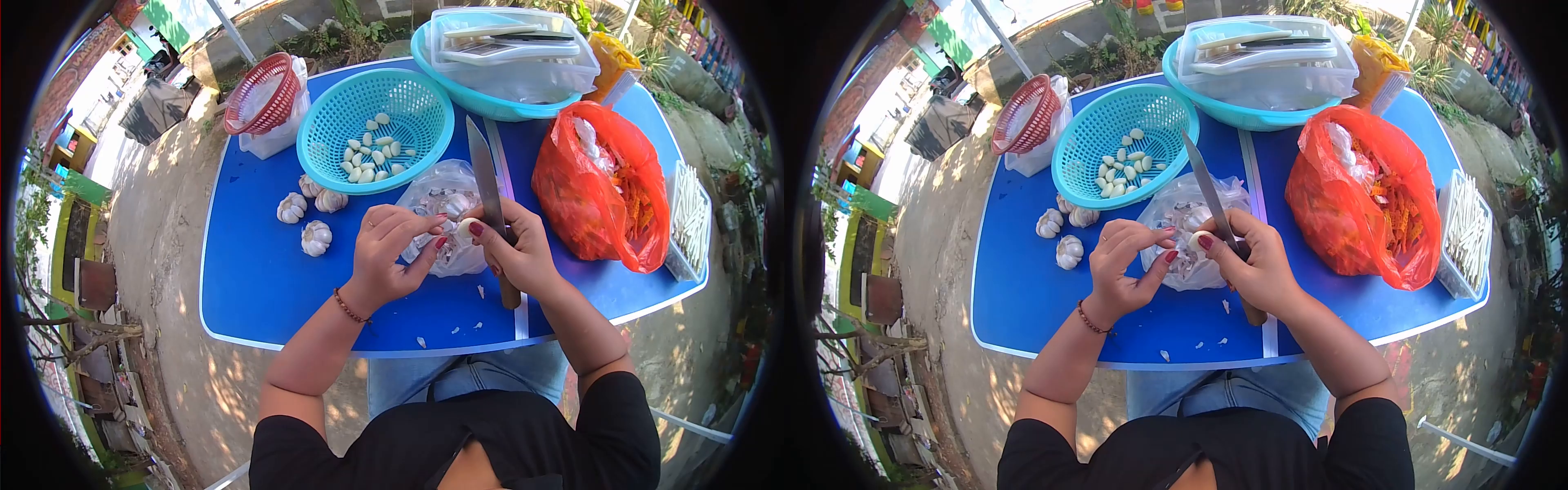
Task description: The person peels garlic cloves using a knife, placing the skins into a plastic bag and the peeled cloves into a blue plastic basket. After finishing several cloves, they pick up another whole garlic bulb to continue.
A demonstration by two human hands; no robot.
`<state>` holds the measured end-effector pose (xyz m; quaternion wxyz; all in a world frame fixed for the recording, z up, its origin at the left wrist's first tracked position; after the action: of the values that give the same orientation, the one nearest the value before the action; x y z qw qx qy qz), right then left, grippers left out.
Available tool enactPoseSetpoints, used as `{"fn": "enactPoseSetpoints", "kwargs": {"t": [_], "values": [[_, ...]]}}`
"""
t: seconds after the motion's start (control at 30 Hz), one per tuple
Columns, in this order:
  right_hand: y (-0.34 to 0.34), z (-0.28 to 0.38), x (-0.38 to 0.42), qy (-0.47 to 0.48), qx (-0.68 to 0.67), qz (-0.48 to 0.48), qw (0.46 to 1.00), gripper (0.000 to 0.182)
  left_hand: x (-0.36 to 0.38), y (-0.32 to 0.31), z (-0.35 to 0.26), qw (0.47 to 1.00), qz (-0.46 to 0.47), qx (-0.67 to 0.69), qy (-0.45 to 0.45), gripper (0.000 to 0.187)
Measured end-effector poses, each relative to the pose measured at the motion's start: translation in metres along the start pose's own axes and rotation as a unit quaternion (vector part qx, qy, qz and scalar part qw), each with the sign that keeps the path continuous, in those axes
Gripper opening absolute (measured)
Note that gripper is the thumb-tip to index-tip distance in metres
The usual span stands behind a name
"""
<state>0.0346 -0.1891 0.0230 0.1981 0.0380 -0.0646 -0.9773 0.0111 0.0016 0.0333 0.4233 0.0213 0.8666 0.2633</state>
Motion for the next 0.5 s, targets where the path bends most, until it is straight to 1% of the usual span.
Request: {"fn": "enactPoseSetpoints", "kwargs": {"t": [0.13, 0.23, 0.27, 0.33, 0.37, 0.4, 0.43, 0.5], "values": [[-0.006, 0.006, -0.003, -0.022, 0.025, 0.014, 0.999, 0.016, -0.005, 0.007, -0.002, 0.996, -0.056, -0.065, -0.037, 0.018], [-0.014, 0.022, -0.010, -0.006, 0.119, 0.048, 0.992, 0.016, 0.000, 0.016, 0.009, 0.996, -0.063, -0.065, 0.005, 0.017], [-0.016, 0.026, -0.014, -0.007, 0.115, 0.047, 0.992, 0.016, 0.002, 0.018, 0.014, 0.996, -0.056, -0.070, 0.005, 0.014], [-0.021, 0.033, -0.026, -0.016, 0.108, 0.045, 0.993, 0.017, 0.002, 0.021, 0.022, 0.991, -0.099, -0.089, -0.005, 0.015], [-0.023, 0.035, -0.035, 0.002, 0.116, 0.028, 0.993, 0.018, 0.002, 0.021, 0.024, 0.988, -0.121, -0.098, -0.009, 0.016], [-0.026, 0.035, -0.047, 0.021, 0.123, 0.009, 0.992, 0.019, 0.000, 0.021, 0.024, 0.984, -0.140, -0.107, -0.002, 0.021], [-0.028, 0.036, -0.058, 0.041, 0.130, -0.010, 0.991, 0.020, -0.001, 0.021, 0.026, 0.984, -0.139, -0.114, 0.002, 0.022], [-0.033, 0.039, -0.076, 0.043, 0.121, -0.017, 0.992, 0.022, -0.001, 0.023, 0.031, 0.982, -0.137, -0.130, 0.011, 0.025]]}}
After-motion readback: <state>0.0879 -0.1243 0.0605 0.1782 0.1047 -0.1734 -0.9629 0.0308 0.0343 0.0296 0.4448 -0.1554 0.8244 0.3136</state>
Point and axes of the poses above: each hand's wrist, its own x-axis away from the middle knuckle, its own y-axis out of the back of the hand, z = x × y, the point moved 3 cm from there along -x, towards the middle knuckle, and after that the axes turned 8 degrees about x, right-handed, at the moved point
